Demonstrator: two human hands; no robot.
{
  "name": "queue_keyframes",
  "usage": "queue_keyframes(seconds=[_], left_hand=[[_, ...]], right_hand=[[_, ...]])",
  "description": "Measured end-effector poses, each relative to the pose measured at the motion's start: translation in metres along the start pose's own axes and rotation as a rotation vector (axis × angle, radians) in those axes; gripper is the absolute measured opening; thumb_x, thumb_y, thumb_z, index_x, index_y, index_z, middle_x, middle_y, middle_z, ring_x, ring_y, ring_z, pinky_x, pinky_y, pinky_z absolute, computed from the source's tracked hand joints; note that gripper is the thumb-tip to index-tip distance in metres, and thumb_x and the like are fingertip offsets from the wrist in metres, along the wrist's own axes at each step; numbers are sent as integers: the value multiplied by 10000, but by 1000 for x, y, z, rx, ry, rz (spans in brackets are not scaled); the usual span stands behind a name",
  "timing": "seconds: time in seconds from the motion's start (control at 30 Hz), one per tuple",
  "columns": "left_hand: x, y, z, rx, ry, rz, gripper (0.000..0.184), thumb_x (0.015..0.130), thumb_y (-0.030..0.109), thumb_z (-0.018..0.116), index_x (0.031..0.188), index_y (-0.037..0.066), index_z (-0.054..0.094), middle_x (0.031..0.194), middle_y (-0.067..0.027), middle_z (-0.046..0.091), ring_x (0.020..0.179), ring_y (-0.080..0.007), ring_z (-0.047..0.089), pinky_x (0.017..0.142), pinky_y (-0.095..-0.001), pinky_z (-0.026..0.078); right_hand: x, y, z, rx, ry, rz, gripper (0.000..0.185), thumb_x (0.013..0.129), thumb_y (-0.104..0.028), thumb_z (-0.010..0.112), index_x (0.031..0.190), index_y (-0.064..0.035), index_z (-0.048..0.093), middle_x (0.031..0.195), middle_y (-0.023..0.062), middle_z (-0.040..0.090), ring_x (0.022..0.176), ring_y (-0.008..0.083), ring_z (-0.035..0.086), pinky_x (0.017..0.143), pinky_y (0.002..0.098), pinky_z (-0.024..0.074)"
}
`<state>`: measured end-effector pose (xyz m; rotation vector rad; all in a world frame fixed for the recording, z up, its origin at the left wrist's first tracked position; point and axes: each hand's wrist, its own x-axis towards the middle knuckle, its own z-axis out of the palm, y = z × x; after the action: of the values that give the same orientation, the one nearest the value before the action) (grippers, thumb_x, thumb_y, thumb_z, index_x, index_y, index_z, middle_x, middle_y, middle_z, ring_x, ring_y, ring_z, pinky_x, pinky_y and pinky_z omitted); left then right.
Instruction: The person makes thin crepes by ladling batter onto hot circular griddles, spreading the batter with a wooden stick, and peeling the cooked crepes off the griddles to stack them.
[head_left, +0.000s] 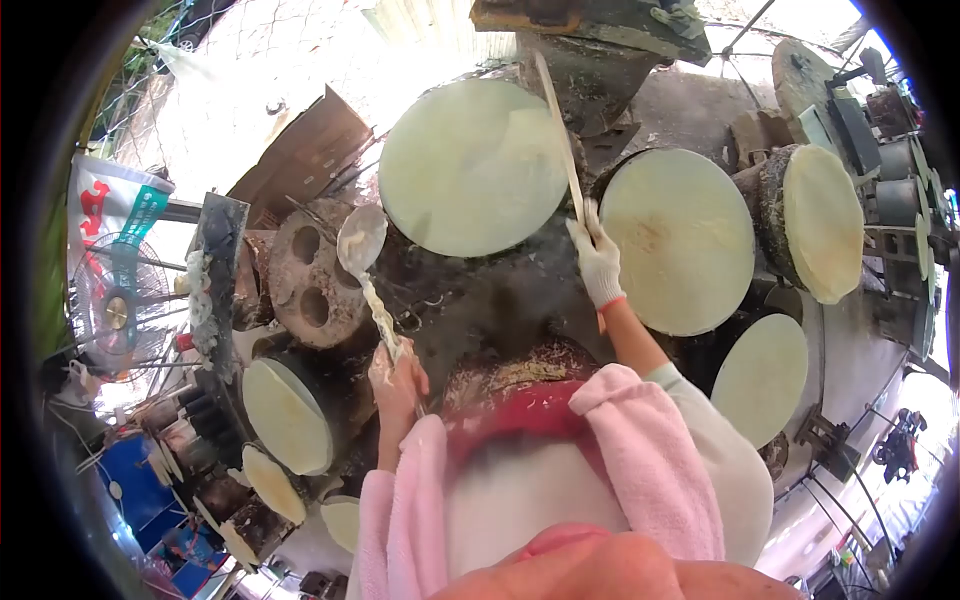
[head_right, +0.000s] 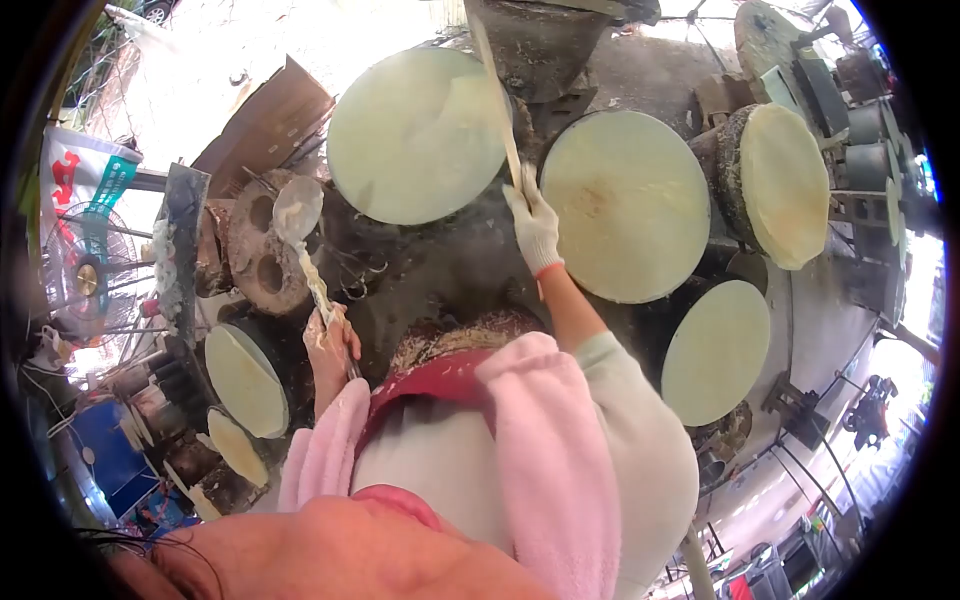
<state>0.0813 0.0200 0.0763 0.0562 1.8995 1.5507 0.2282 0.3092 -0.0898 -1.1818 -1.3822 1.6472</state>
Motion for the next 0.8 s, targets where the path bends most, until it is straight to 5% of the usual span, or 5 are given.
queue_keyframes(seconds=[0.13, 0.3, 0.47, 0.57, 0.8], left_hand=[[6, 3, 16, 27, -65, 4, 113, 968, 116, 495, 990, 13, 536, 615, -9, 429, 423, -101, 413, 375, -246, 355], [-8, 6, 26, 8, -53, 8, 137, 977, 131, 495, 983, 0, 533, 628, -16, 431, 443, -104, 414, 389, -252, 360], [-6, -4, 21, 5, -21, -7, 138, 976, 135, 497, 976, 0, 529, 618, -17, 425, 430, -111, 410, 382, -253, 349], [21, 4, 20, 63, -60, 22, 145, 969, 157, 517, 935, 15, 517, 600, -20, 418, 407, -122, 416, 364, -264, 335], [196, 29, 42, 155, -349, 127, 191, 917, 174, 551, 805, 36, 482, 596, -39, 453, 431, -156, 474, 411, -301, 344]], right_hand=[[-50, -33, -11, 132, -281, 626, 508, 926, -355, 653, 1399, -225, 521, 642, -78, 447, 431, 37, 331, 387, 208, 259], [-20, -28, -42, 142, -98, 495, 273, 909, -335, 677, 1137, -189, 647, 633, -61, 463, 389, 40, 344, 351, 227, 264], [-29, -41, -29, 111, -451, 728, 483, 905, -348, 672, 1339, -158, 577, 710, -59, 534, 437, 36, 367, 387, 221, 301], [-15, -49, -28, -149, -345, 333, 487, 909, -349, 668, 1343, -148, 579, 818, -49, 614, 481, 27, 385, 415, 211, 318], [-18, -56, -6, -304, -407, 469, 435, 924, -264, 655, 1310, -69, 602, 826, -55, 595, 641, 14, 434, 563, 188, 378]])
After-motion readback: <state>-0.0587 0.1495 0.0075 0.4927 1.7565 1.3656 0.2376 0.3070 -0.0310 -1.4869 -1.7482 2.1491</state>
